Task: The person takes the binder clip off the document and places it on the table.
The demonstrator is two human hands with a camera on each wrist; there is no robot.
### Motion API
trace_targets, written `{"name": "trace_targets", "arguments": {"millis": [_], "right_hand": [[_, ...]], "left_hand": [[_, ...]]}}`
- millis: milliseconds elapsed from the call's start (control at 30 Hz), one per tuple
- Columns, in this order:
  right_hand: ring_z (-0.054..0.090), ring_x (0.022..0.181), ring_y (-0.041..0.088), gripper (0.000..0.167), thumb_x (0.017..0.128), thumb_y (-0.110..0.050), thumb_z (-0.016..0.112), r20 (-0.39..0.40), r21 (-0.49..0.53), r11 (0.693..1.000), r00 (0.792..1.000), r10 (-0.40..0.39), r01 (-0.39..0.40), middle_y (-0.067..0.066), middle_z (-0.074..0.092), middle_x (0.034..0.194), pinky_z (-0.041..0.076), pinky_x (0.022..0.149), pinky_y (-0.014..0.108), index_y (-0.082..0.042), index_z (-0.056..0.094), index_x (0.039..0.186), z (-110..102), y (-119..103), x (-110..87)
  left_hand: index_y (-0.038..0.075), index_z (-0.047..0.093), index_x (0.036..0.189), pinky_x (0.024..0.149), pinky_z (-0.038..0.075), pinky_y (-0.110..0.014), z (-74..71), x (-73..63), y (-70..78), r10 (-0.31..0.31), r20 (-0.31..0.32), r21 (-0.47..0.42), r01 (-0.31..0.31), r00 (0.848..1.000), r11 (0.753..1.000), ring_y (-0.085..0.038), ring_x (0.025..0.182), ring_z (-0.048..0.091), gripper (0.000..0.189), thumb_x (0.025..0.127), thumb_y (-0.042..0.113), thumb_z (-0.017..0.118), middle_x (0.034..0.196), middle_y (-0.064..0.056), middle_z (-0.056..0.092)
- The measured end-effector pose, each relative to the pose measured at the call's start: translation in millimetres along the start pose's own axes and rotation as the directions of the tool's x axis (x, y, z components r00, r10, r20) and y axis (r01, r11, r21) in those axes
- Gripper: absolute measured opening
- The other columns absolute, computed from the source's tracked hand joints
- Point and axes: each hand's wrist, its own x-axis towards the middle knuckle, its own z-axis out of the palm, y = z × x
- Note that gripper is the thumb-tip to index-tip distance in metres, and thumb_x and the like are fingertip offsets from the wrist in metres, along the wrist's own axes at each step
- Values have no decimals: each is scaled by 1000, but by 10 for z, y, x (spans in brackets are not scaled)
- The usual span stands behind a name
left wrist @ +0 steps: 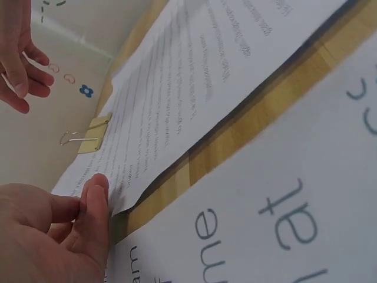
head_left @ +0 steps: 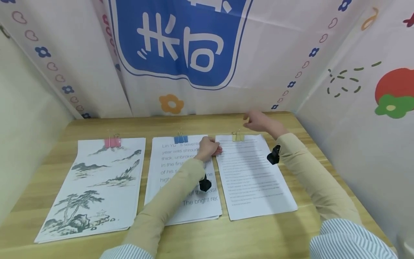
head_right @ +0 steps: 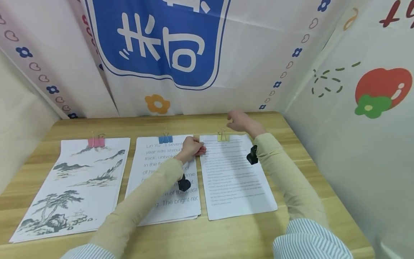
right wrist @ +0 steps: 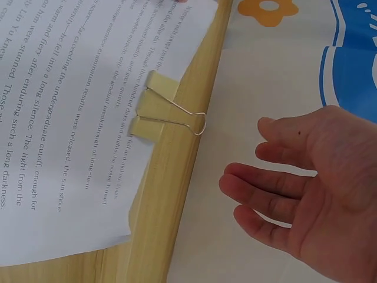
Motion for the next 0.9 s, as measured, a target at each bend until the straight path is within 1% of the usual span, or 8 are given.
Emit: {"name": "trace_targets", "arguments": {"millis": [67, 133, 300, 400, 567, 633, 800, 900], "right_hand": [[57, 111, 41, 39, 94, -10, 53, 24, 15, 1000, 1000, 14, -15, 30, 53, 128, 50, 96, 49, 11, 49, 127, -1, 17, 13], [56, 113, 42, 39, 93, -9, 52, 40, 11, 1000, 999, 16, -17, 30, 53, 128, 49, 97, 49, 11, 49, 127, 1, 35, 33], [56, 114, 42, 38, 93, -7, 52, 61, 13, 1000, 998, 28, -29, 30, 54, 127, 49, 98, 49, 11, 50, 126, 27, 66, 80], [56, 114, 41, 38, 93, -7, 52, 70, 31, 999, 997, 39, -41, 30, 55, 126, 49, 97, 49, 11, 50, 126, 48, 71, 91], [55, 114, 41, 40, 93, -10, 54, 73, 43, 998, 997, 38, -41, 30, 55, 124, 47, 99, 49, 12, 49, 127, 58, 115, 124], [52, 117, 41, 43, 94, -13, 53, 97, 43, 998, 995, 39, -43, 30, 54, 127, 45, 101, 50, 11, 47, 129, 60, 138, 140], [46, 125, 42, 53, 96, -23, 53, 179, 54, 997, 983, 42, -52, 29, 49, 134, 40, 107, 52, 11, 41, 135, 67, 187, 167], [45, 126, 43, 56, 96, -27, 53, 211, 73, 996, 977, 43, -59, 29, 47, 136, 39, 107, 53, 11, 40, 136, 84, 219, 178]], "left_hand": [[-8, 56, 119, 59, 59, -21, 14, 8, -12, 31, -12, 33, -31, 999, 999, -7, 56, 64, 29, 95, 7, 52, 87, -18, 71], [-7, 58, 116, 59, 58, -21, 23, 17, -25, 52, -30, 61, -50, 998, 997, -7, 57, 64, 27, 95, 8, 52, 88, -19, 71], [-6, 56, 119, 61, 58, -20, 32, 7, -48, 81, -58, 88, -76, 995, 993, -9, 62, 65, 28, 95, 8, 52, 90, -18, 71], [-6, 56, 119, 62, 59, -21, 35, -18, -57, 100, -55, 77, -95, 993, 992, -11, 64, 66, 28, 95, 7, 52, 91, -19, 71], [-7, 58, 110, 63, 59, -21, 52, -43, -54, 141, -62, 59, -137, 988, 989, -13, 67, 68, 21, 93, 5, 53, 91, -20, 70], [-6, 59, 107, 63, 59, -22, 58, -47, -64, 145, -62, 51, -142, 988, 989, -15, 68, 68, 18, 93, 5, 53, 90, -20, 70], [-5, 58, 114, 65, 59, -22, 70, -46, -92, 138, -42, 29, -137, 989, 990, -16, 71, 70, 24, 94, 6, 53, 92, -20, 70], [-5, 56, 119, 66, 59, -22, 77, -47, -100, 138, -42, 28, -137, 990, 990, -16, 72, 70, 28, 94, 7, 53, 93, -20, 70]]}}
